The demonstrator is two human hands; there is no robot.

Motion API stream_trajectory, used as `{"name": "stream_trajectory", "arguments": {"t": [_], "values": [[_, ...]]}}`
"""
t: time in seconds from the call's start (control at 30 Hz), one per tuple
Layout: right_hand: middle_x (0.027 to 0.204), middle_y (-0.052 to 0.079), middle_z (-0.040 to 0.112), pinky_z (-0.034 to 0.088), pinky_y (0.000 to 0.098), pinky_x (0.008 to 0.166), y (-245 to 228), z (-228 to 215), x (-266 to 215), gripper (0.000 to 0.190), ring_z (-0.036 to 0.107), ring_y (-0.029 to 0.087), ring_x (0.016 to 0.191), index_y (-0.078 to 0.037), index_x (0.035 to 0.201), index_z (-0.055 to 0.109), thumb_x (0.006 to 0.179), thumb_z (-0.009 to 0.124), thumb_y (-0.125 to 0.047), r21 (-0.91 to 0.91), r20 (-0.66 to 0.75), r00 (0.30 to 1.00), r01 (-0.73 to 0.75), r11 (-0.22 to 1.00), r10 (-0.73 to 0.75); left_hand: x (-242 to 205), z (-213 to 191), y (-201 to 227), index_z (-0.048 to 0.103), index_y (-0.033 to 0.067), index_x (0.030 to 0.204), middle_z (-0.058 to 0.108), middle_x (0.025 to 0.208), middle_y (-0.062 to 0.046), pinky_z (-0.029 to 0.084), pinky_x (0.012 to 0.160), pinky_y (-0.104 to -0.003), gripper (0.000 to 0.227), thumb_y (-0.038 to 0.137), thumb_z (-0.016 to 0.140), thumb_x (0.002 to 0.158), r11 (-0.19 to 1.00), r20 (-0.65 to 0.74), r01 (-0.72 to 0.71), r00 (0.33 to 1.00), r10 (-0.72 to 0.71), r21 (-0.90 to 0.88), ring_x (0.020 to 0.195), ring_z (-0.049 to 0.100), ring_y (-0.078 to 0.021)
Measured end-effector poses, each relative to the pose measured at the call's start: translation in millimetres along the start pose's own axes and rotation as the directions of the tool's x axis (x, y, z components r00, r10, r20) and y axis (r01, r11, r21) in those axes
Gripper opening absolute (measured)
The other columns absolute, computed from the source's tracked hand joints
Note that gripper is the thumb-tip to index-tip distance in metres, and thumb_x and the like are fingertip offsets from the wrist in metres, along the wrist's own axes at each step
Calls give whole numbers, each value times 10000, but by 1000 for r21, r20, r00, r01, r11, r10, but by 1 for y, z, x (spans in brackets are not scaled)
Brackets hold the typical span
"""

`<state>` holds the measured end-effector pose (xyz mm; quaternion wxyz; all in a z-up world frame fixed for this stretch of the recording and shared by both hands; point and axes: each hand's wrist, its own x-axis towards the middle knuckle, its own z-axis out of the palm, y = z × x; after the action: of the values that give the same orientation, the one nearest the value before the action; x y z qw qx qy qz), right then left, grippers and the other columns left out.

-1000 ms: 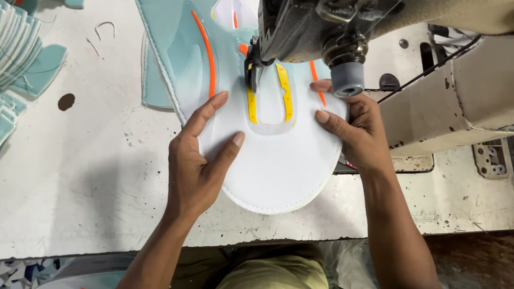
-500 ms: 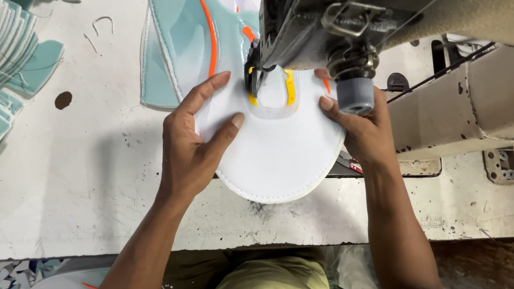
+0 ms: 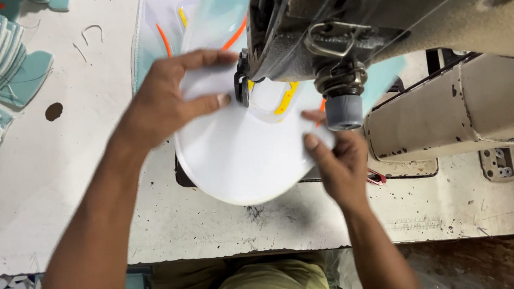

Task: The person sews light blue and white slipper uppers using a sewing machine, guiding the material under the needle and trimming excess thread with scissors. They repeatedly pick up new slipper pieces from a stack, sew them, and place the finished items aside.

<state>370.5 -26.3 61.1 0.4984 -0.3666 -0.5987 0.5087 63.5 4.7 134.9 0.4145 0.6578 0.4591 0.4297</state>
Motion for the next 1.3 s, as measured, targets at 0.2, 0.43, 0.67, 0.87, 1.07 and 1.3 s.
{"name": "stream_trajectory", "arguments": {"t": [0.2,0.43,0.67,0.87,1.07,1.3], "values": [[1463,197,534,628,300,618,-25,59,-44,514,710,172,722,28,1520,376,1048,524,-110,90,49,998,-45,995,41,25,-19,9,419,84,1531,734,1057,-119,583,793,-287,900,115,888,763,989,-59,73,996,-66,125,956,703,-176],[1555,173,427,575,300,600,-11,93,-55,547,630,154,693,-1,1592,240,1090,439,-88,167,-11,1000,23,986,-21,-102,84,-11,115,61,1663,541,1488,-207,546,1064,-391,895,118,769,1054,978,-610,-209,775,164,-2,1240,592,-265],[1016,186,706,582,283,655,-50,44,-83,524,681,146,695,-40,1501,419,991,529,17,-230,295,955,73,970,-2,-88,108,19,604,28,1407,706,1358,-133,517,1109,-369,504,206,759,962,1000,-593,10,805,5,23,1275,668,-218],[1020,133,687,523,371,795,-107,-22,38,166,654,284,893,23,1140,664,976,658,45,-798,224,828,459,391,-515,-82,86,10,603,5,1408,685,1390,-164,467,1171,-399,512,176,770,956,993,-501,-35,861,86,110,1350,627,-256],[1150,210,701,507,493,944,-43,-64,160,249,634,405,1102,-16,1161,717,928,767,-88,-753,514,819,573,323,-255,-72,66,14,618,9,1378,701,1350,-146,495,1124,-384,521,182,781,914,996,-409,-30,910,63,87,1292,652,-239],[1112,142,727,544,403,949,-30,-75,141,240,695,264,1060,-20,1161,709,929,753,-56,-631,446,883,428,647,-149,-46,24,17,657,40,1340,727,1318,-112,541,1068,-336,495,135,810,879,990,-188,-36,980,61,136,1237,682,-192]]}}
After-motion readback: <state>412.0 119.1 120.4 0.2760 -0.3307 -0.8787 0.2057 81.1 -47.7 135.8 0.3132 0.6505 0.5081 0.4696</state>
